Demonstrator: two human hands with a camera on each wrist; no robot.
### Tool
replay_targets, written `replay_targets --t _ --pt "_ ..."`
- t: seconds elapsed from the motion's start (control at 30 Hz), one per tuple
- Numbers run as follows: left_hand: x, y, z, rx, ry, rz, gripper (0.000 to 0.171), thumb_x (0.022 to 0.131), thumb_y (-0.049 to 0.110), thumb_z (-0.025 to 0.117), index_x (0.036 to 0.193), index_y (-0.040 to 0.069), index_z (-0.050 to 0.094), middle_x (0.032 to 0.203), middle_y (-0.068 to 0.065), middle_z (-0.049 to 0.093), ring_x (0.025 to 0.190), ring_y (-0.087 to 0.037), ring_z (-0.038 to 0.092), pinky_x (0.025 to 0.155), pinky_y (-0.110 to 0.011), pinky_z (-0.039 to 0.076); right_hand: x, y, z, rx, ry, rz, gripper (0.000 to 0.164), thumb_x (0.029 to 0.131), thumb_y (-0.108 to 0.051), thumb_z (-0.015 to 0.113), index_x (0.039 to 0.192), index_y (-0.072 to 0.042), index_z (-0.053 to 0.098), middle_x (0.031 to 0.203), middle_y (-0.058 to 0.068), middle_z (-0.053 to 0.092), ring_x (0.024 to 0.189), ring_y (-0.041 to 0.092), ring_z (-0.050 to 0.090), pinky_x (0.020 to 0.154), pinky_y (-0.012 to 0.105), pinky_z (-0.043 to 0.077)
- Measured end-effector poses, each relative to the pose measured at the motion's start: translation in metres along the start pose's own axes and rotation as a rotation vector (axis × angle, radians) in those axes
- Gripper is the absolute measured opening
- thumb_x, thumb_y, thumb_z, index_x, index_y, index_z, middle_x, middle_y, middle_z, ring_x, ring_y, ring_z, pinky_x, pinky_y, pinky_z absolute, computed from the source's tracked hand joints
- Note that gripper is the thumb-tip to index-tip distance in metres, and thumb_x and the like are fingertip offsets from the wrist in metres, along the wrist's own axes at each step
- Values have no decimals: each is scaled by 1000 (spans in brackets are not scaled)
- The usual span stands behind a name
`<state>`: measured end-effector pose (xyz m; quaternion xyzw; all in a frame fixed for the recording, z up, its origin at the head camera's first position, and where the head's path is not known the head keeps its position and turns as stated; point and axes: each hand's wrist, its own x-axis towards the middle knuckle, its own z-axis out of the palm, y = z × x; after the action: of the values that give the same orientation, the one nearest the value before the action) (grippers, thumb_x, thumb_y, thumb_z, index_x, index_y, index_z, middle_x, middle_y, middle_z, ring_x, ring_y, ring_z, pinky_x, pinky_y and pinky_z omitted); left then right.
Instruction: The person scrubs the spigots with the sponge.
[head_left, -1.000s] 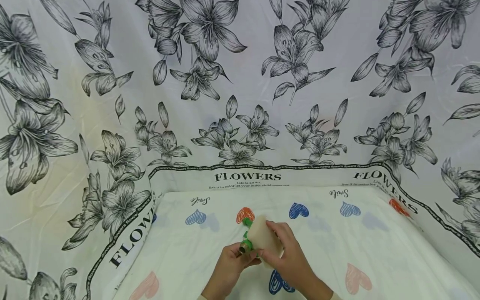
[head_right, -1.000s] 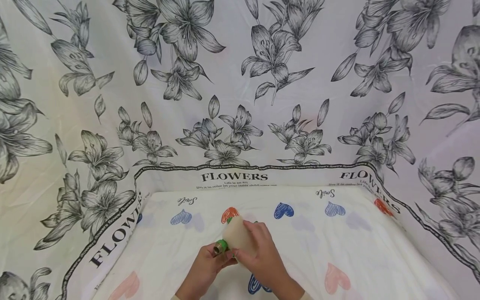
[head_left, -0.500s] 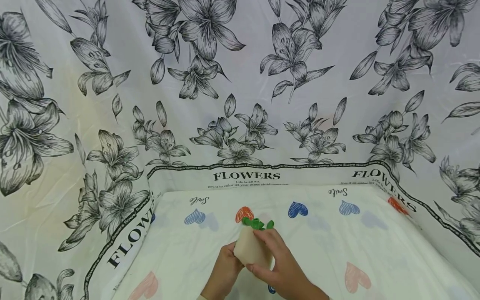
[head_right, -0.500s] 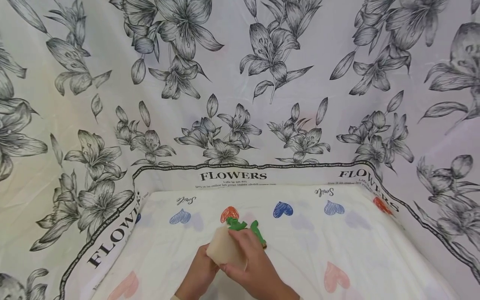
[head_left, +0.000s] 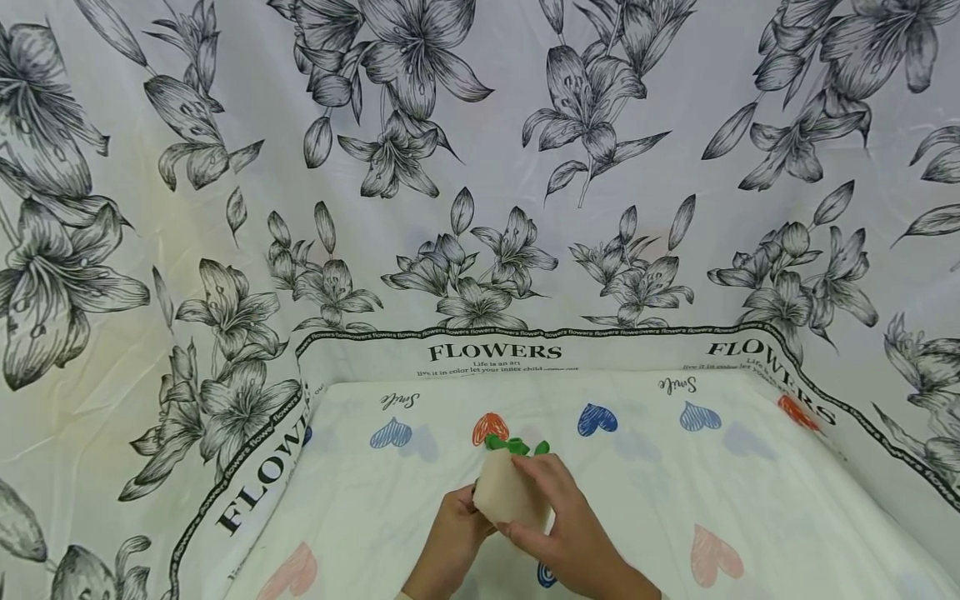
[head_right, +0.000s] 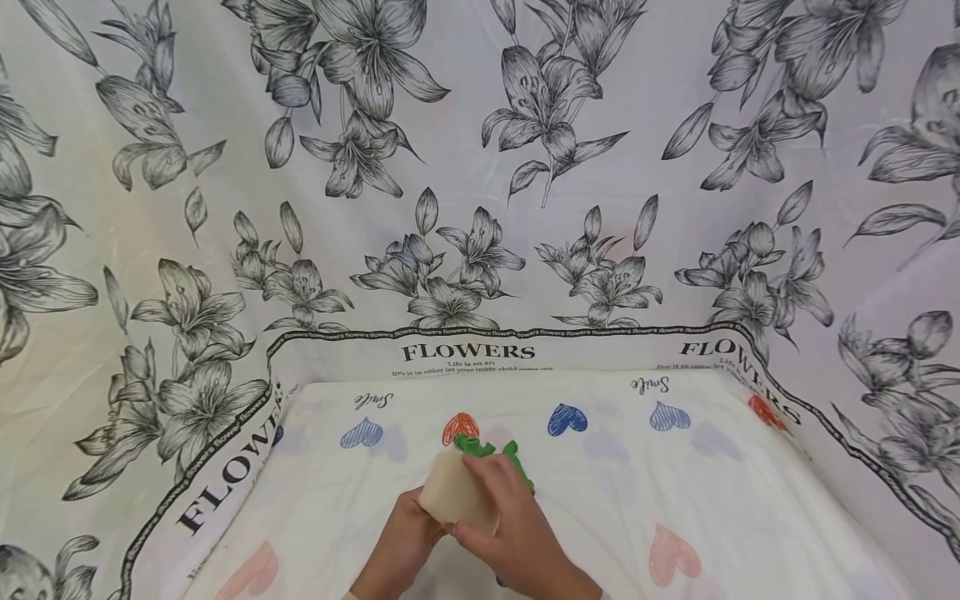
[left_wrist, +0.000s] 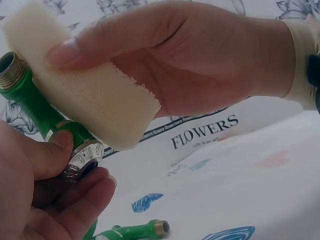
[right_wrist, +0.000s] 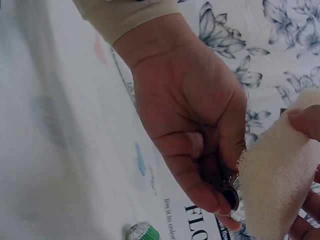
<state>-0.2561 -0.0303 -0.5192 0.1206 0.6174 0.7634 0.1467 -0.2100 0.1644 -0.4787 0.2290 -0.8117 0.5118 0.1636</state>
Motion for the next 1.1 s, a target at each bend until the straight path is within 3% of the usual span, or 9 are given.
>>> replay_targets --t 0.27,0.43,0.6,0.83,1.1 --pt "-1 3 3 -19 -43 41 29 106 5 71 130 -11 72 128 -20 73 112 -28 73 96 -40 62 5 6 -5 -59 68 67 74 91 -17 90 157 -20 57 136 -8 56 128 21 56 105 59 54" --pt "-1 5 3 -39 -82 35 24 105 3 70 124 -13 72 122 -21 75 109 -28 75 97 -40 62 9 9 -8 -70 112 145 71 90 -17 91 154 -14 60 134 -5 58 124 22 58 102 57 57" --pt "-2 7 3 -48 -90 32 27 106 3 69 126 -14 71 125 -21 74 109 -27 75 98 -40 61 11 14 -11 -87 132 160 70 91 -19 90 153 -9 59 132 1 59 121 24 60 97 57 60" --pt "-5 10 3 -32 -97 15 28 107 6 70 128 -13 71 127 -21 74 105 -31 77 98 -38 61 11 25 -16 -71 173 238 70 94 -21 88 155 -10 57 134 4 58 117 24 56 95 54 61" --pt "-5 11 1 -13 -89 -1 29 107 9 71 127 -12 72 126 -20 74 104 -30 77 99 -38 60 10 26 -13 -20 149 249 68 96 -27 86 156 -14 58 134 0 58 117 22 55 98 49 58"
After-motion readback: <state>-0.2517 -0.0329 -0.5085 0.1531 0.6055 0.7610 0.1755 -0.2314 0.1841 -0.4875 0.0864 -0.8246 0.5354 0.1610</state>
